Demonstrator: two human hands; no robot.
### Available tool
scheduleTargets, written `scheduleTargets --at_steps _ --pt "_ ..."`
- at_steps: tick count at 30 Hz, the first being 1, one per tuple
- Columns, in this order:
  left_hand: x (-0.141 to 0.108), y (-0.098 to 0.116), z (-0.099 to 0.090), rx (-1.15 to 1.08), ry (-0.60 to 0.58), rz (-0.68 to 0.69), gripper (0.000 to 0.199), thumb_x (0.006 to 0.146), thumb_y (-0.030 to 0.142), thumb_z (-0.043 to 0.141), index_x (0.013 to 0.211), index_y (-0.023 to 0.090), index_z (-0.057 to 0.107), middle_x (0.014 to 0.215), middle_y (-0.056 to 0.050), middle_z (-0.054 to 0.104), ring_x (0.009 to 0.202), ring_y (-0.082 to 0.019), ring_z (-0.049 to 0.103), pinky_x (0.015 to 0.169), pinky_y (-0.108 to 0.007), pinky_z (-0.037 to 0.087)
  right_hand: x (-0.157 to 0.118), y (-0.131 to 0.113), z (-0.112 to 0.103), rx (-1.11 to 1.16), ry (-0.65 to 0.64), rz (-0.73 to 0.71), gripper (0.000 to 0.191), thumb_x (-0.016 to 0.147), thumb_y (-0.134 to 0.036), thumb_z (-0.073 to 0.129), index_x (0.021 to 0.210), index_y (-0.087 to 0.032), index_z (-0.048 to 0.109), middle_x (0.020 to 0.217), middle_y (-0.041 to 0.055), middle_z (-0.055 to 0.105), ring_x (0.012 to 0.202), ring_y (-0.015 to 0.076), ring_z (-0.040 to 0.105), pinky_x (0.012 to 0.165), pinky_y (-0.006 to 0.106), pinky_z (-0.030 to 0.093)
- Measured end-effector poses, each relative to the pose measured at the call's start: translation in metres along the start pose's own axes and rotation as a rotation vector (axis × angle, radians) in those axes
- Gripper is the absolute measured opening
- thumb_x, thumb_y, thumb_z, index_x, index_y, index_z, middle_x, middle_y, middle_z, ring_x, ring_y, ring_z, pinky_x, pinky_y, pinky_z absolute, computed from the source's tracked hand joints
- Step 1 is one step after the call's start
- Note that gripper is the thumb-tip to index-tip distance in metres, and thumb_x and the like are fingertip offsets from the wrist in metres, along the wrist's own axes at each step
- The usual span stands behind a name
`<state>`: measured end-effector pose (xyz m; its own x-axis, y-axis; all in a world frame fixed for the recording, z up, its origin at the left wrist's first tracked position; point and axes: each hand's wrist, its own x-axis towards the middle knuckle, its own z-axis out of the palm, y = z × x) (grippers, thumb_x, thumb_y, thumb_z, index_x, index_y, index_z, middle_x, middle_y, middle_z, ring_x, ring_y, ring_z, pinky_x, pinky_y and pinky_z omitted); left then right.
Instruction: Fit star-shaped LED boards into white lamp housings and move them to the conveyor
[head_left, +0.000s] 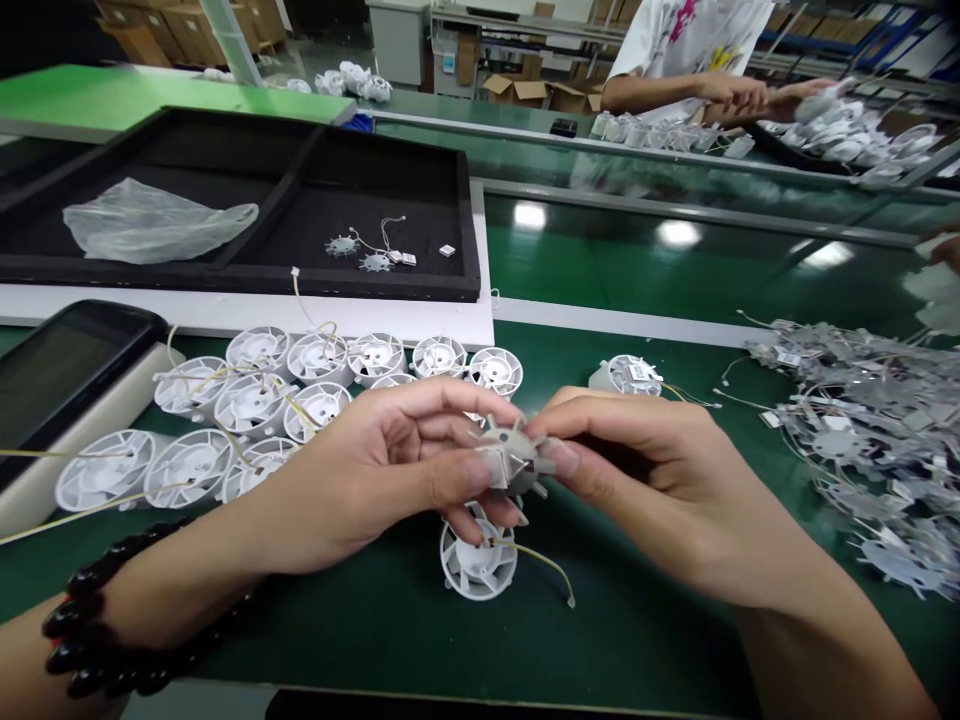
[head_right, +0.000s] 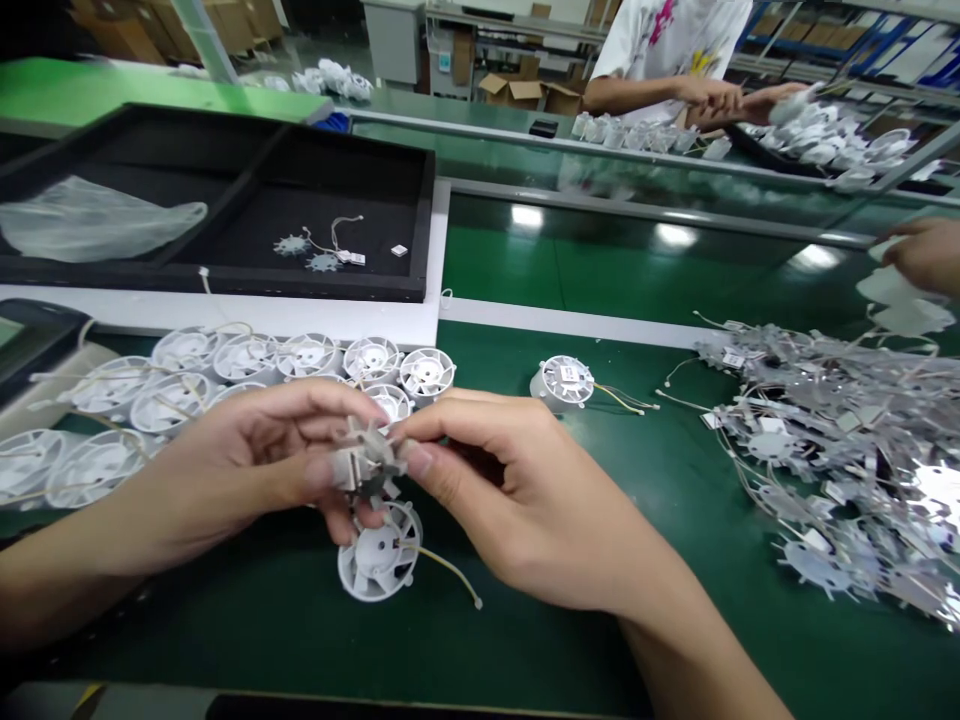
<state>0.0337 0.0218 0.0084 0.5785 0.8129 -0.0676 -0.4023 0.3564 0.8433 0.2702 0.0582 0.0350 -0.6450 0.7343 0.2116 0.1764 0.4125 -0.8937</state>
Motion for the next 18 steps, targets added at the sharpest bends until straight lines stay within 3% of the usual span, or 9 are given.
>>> scheduleTargets --at_steps 4,10,14,18 --pt "0.000 0.001 -0.003 -0.069 -0.019 -0.024 0.012 0.103 0.022 0.082 0.115 0.024 0.081 0.099 -0.001 0.084 0.091 -0.016 0.085 0.079 -0.019 0.072 -0.001 0.002 -0.001 0.113 -0.014 0.072 0.015 0.099 -0.016 0.075 0.087 -0.021 0.080 0.080 -0.0024 0.076 0.070 0.0087 0.066 0.063 0.016 0.051" --pt "0.001 0.002 -0.006 -0.120 -0.037 -0.099 0.014 0.098 0.027 0.089 0.110 0.023 0.082 0.090 -0.003 0.085 0.077 -0.016 0.084 0.074 -0.017 0.070 0.002 0.005 0.001 0.496 -0.096 0.281 0.012 0.091 -0.023 0.088 0.081 -0.021 0.083 0.072 -0.0016 0.071 0.060 0.0078 0.059 0.054 0.016 0.050" --pt "0.001 0.004 -0.003 -0.078 0.011 -0.095 0.015 0.095 0.028 0.092 0.107 0.024 0.083 0.086 -0.001 0.085 0.074 -0.015 0.084 0.072 -0.016 0.069 0.002 0.004 -0.001 0.446 -0.093 0.302 0.015 0.089 -0.026 0.091 0.078 -0.021 0.082 0.072 -0.0008 0.070 0.063 0.0086 0.057 0.056 0.017 0.048" --pt "-0.001 0.005 0.004 0.160 0.146 0.015 0.018 0.097 0.012 0.085 0.107 0.027 0.084 0.087 0.004 0.085 0.077 -0.013 0.083 0.072 -0.015 0.069 0.000 0.004 -0.003 0.370 -0.094 0.326 0.015 0.085 -0.035 0.094 0.086 -0.023 0.084 0.082 0.0005 0.074 0.062 0.0092 0.053 0.053 0.021 0.043"
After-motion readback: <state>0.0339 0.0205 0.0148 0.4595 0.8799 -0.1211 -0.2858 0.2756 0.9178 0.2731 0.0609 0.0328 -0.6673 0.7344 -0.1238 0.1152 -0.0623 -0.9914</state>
